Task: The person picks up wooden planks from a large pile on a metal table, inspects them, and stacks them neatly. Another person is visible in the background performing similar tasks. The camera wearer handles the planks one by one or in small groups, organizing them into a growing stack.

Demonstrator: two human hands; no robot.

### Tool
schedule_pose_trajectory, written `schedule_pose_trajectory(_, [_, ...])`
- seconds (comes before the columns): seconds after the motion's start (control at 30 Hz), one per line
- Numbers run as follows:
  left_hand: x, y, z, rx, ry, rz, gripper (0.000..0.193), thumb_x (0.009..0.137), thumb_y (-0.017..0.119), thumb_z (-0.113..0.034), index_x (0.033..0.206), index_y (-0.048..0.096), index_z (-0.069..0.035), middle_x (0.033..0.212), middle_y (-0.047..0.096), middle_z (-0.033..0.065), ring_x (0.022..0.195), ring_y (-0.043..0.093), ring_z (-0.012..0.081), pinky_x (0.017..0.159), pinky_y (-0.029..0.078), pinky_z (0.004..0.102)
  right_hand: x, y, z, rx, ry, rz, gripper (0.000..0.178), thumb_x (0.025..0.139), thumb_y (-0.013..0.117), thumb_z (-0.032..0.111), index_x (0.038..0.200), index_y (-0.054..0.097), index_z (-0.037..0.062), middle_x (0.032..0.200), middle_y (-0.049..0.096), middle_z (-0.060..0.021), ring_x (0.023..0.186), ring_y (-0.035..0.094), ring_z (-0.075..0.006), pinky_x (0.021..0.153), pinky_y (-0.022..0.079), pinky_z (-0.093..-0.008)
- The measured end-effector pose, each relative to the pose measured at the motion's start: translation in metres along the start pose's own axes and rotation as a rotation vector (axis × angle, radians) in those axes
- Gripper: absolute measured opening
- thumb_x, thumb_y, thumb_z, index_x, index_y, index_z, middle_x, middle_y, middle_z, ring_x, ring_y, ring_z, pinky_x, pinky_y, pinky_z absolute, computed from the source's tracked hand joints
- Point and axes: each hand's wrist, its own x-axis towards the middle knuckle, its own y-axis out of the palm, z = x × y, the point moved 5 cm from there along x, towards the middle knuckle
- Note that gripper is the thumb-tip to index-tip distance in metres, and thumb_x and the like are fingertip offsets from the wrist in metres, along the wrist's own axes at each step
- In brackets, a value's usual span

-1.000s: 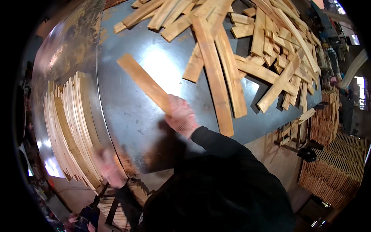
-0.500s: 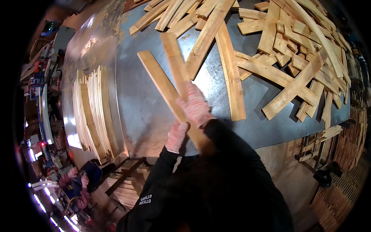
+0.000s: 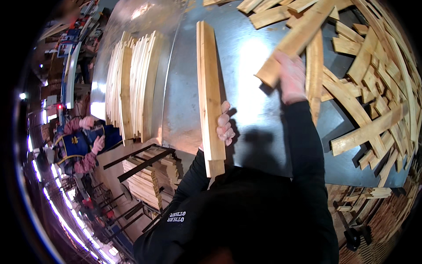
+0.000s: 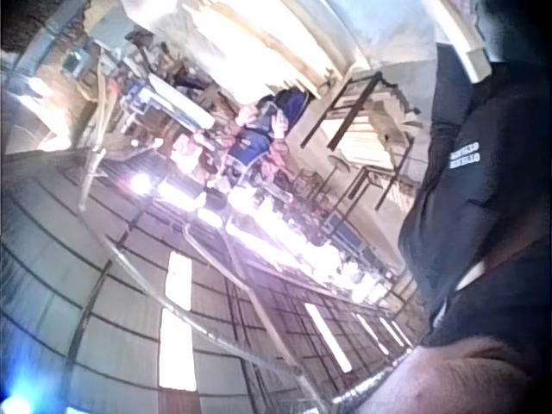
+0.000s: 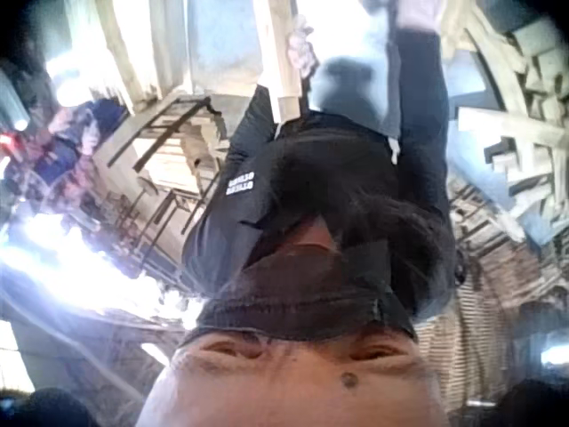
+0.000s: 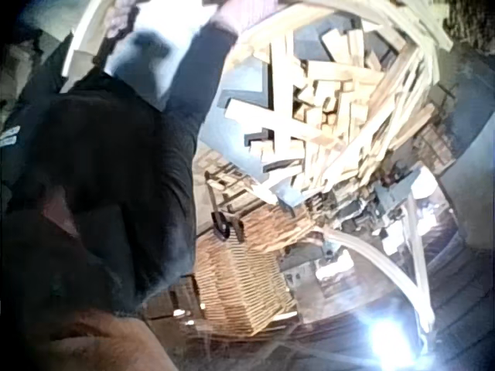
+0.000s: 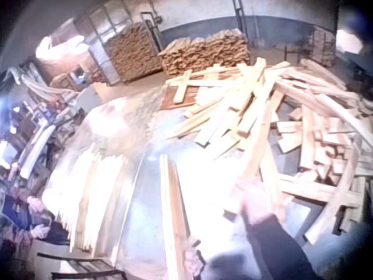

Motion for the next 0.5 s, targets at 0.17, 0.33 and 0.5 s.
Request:
schedule_pose_trajectory(0.17, [0.001,0.022,-0.017,-0.063,0.049,-0.306,0.083,0.069,0.077,-0.071,0.116,0.05,-0.008,0.098,0.048,0.0012,0.08,0.056,0.0146,0.064,0.051,0.0296,-0.064,-0.099,-0.025,-0.64,-0.082,-0.137,0.06,0.085,0.066,0.014,0.142,0.05,0.0013,0.122,0.066,-0.022,0.106,0.066,-0.0349,0.094,0.051,-0.0426])
schedule_pose_trajectory(0.33, [-0.016,0.0,-0.022,-0.144,0.04,-0.451,0.113,0.073,0.048,-0.092,0.145,0.044,-0.004,0.091,0.066,0.0137,0.07,0.069,0.0241,0.056,0.058,0.0334,-0.082,-0.067,-0.05,-1.409,-0.002,-0.154,0.106,0.082,0.078,0.038,0.161,0.012,0.0153,0.151,0.036,-0.0321,0.135,0.043,-0.0487,0.109,0.042,-0.0491])
schedule_pose_trajectory(0.5, [0.005,-0.005,-0.025,-0.349,0.04,-0.158,0.102,0.083,0.056,-0.08,0.146,0.04,-0.001,0.111,0.063,0.0201,0.087,0.068,0.0284,0.074,0.061,0.0389,-0.074,-0.079,-0.04,-1.118,0.076,-0.075,0.108,0.079,0.081,0.028,0.161,0.012,0.0129,0.15,0.039,-0.0316,0.135,0.044,-0.0476,0.112,0.04,-0.048])
